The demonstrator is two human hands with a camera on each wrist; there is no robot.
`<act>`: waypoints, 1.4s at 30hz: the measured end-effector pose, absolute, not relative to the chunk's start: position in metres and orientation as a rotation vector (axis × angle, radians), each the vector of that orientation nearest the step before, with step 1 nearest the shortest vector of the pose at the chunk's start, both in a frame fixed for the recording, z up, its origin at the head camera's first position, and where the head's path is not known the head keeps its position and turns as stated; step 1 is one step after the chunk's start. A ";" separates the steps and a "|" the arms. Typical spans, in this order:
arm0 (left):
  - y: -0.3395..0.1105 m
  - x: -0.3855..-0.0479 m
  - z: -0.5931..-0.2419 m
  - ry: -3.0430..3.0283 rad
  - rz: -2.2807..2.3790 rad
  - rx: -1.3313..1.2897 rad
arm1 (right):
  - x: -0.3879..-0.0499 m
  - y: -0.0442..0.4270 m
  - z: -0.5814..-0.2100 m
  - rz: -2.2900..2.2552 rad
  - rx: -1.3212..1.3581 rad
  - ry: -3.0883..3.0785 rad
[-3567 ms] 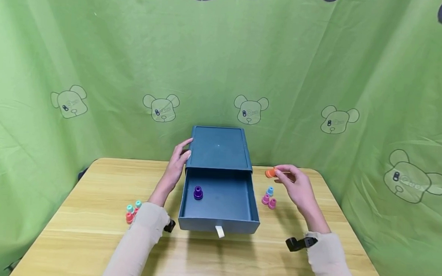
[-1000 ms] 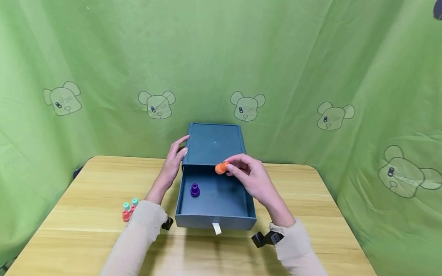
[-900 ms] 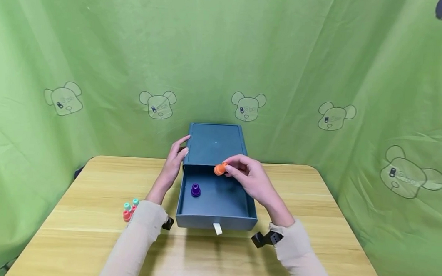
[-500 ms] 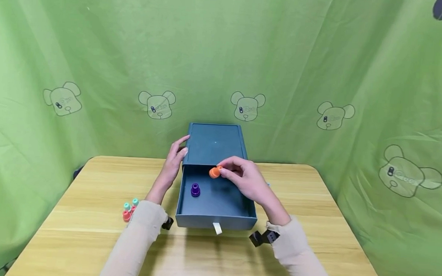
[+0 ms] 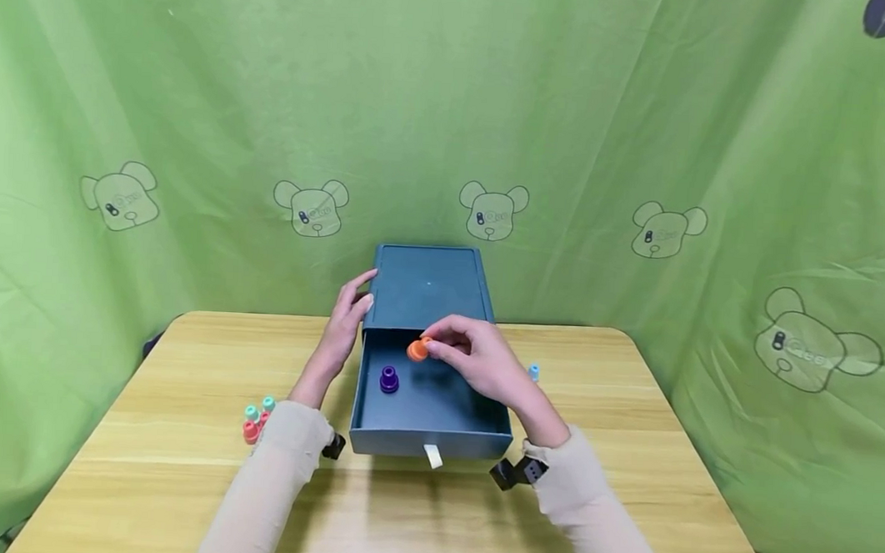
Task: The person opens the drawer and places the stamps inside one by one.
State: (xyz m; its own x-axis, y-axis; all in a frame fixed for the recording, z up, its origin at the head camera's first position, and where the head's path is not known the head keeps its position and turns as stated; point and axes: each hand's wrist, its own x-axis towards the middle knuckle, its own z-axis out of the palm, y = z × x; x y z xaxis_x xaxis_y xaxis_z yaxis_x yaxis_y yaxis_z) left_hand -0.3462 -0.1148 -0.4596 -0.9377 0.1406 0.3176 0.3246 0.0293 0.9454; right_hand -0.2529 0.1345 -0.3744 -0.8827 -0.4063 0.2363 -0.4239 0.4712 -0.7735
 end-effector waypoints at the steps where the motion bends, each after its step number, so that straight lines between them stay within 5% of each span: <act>1: -0.115 -0.346 -0.460 -2.153 -2.043 -0.493 | -0.254 0.133 -0.375 1.404 0.763 -2.687; 31: -0.116 -0.345 -0.459 -2.156 -2.042 -0.500 | -0.253 0.120 -0.380 1.181 0.953 -2.831; 42: -0.114 -0.321 -0.431 -2.162 -2.069 -0.505 | -0.254 0.119 -0.381 1.081 0.997 -2.867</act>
State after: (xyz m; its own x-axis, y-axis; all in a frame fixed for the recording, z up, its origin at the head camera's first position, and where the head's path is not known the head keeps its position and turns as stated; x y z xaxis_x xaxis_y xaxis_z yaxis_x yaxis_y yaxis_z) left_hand -0.3206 -0.1141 -0.4312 -0.9391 0.1638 0.3021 0.3090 0.0177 0.9509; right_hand -0.2541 0.1188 -0.3808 -0.8055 -0.5769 0.1355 -0.5228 0.5841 -0.6209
